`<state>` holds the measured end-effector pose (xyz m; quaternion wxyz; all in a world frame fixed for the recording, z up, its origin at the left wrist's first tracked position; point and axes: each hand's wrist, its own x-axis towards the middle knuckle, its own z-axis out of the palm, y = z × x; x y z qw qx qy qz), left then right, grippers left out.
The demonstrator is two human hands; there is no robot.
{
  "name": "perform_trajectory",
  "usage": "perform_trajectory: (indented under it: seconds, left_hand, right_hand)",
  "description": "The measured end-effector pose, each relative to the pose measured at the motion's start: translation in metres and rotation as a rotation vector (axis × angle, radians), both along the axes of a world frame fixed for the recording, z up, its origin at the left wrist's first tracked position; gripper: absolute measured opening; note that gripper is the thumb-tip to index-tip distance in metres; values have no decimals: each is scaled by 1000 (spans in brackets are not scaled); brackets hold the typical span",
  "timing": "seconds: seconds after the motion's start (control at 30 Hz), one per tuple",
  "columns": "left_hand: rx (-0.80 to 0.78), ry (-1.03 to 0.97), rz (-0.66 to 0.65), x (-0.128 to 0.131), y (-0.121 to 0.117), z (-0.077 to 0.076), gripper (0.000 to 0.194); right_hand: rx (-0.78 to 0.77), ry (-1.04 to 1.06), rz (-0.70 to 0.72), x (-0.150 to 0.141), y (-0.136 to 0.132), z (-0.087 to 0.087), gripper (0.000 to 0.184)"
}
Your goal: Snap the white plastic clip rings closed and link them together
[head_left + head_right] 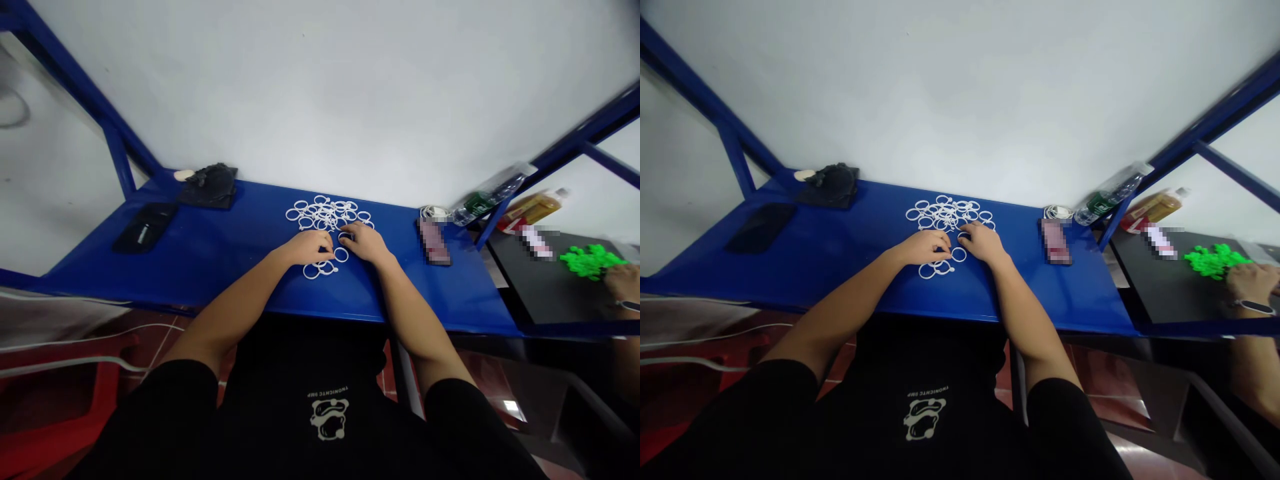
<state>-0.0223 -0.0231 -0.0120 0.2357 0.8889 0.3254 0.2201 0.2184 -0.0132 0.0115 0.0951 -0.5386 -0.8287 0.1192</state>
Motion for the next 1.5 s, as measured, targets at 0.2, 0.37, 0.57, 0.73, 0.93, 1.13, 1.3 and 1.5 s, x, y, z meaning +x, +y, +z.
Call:
perform_trajectory:
  seconds: [0.2, 0.37, 0.57, 0.73, 0.93, 1.13, 1.3, 1.5]
  left_hand:
    - [0, 6, -21, 0, 3, -3, 13]
    - [1, 19, 4, 2, 3, -5, 14]
    - [13, 15, 51, 3, 1, -4, 12]
    - [22, 10, 130, 2, 3, -4, 14]
    - [89, -47, 259, 0, 7, -7, 19]
    - [156, -124, 279, 1, 6, -5, 16]
    - [167, -172, 319, 2, 6, -5, 12]
    - [131, -165, 239, -2, 8, -4, 12]
  right_hand:
    - [34, -48, -37, 12, 5, 0, 44]
    - [31, -102, -94, 12, 5, 0, 24]
    - [9, -29, -80, 9, 4, 3, 19]
    - [70, 187, 33, 2, 2, 3, 22]
    - [56, 376, 199, -10, -4, -1, 27]
    - [67, 363, 222, -9, -5, 0, 29]
    - [69, 352, 235, -8, -6, 0, 28]
    - [58, 310, 240, -10, -8, 0, 25]
